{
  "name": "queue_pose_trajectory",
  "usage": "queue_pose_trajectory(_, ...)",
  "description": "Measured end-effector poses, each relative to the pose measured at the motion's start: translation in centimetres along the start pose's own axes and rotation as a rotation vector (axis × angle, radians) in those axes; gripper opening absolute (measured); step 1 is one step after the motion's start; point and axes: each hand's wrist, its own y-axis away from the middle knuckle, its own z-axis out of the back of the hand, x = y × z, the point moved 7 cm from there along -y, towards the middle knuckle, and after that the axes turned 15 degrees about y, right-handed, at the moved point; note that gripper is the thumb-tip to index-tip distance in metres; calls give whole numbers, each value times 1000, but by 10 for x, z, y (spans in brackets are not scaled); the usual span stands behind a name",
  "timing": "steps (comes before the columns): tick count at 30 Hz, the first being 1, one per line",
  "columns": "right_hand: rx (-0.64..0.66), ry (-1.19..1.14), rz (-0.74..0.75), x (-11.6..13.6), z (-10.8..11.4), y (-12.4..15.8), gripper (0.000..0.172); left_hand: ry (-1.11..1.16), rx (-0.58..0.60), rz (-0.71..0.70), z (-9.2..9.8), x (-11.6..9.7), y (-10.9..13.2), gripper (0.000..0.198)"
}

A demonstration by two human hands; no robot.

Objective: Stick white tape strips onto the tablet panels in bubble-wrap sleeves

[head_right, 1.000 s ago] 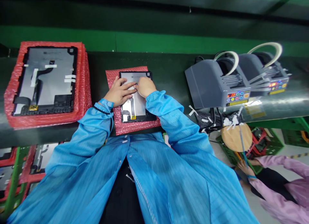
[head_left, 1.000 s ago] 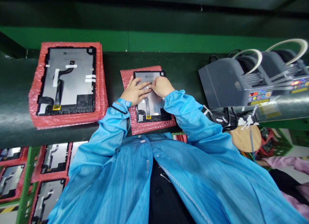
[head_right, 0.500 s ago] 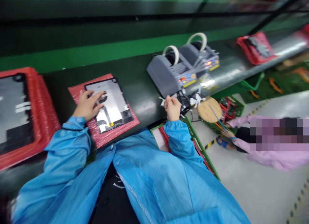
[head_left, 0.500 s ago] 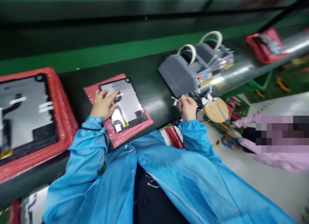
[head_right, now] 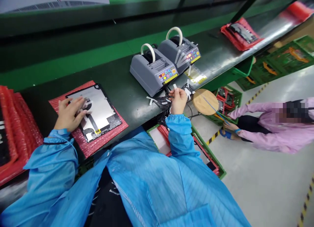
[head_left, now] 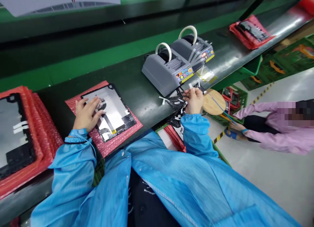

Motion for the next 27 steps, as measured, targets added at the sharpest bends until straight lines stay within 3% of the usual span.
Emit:
queue_pose_trajectory(7,40,-47,3,-9,-10,-7,44,-16,-107,-100,11,-40,-5,34)
queue_pose_trajectory(14,14,25,137,-10,-16,-23,58,78,-126,-248,2,-46,-11,28)
queue_pose_trajectory(19,-43,175,360,19,0,-1,55,148,-112,-305,-6,-57,-16,32)
queue_pose_trajectory(22,129,216,505,44,-15,40,52,230,-80,-303,-14,-79,-17,35)
queue_pose_trajectory(27,716,136,512,58,-94,112,57,398,5,-290,-33,-117,-25,36)
